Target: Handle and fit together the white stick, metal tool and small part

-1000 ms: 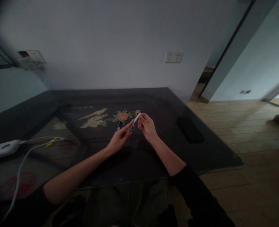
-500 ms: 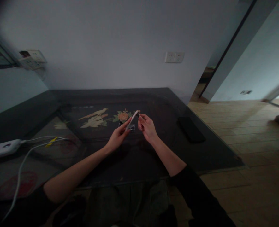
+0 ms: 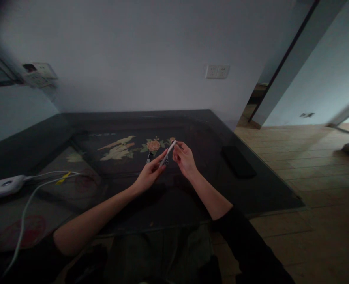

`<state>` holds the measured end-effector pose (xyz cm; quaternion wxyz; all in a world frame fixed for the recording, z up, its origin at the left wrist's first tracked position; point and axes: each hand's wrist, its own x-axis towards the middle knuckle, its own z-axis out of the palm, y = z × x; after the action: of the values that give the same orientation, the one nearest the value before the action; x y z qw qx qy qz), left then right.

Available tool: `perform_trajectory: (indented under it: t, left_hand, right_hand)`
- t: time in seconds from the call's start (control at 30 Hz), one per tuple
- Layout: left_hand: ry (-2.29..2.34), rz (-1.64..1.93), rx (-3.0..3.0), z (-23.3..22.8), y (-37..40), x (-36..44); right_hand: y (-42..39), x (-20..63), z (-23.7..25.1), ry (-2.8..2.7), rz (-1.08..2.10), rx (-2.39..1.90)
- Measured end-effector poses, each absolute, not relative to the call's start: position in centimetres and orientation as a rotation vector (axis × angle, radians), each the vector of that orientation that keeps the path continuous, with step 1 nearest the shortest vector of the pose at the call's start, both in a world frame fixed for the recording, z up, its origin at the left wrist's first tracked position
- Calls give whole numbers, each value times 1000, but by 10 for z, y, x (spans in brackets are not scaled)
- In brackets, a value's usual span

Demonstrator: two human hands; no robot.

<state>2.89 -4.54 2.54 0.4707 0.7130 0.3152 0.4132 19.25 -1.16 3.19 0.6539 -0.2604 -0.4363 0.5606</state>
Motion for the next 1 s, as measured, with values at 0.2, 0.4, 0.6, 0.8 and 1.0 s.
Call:
perform_trajectory:
  t: [0.2,0.4,0.6,0.8,1.0]
  left_hand:
    - [822,1047,1694,25,-35,25]
    - [827,1070,1705,23,-36,25]
    - [769,1074,1830,22,-43,27]
    - [750,1102,1841,22,-39,25]
    - [827,1092,1775,24,-34,22]
  right_hand:
    - [-12,192,30,-1050,1281,-586]
    - [-12,192,31,-1040,1286,-583]
    - [-11,192,32,-1018,1267,-614]
    - [-12,192,32,-1032,1246,-620]
    - [-13,192,32,-1035,1277,-594]
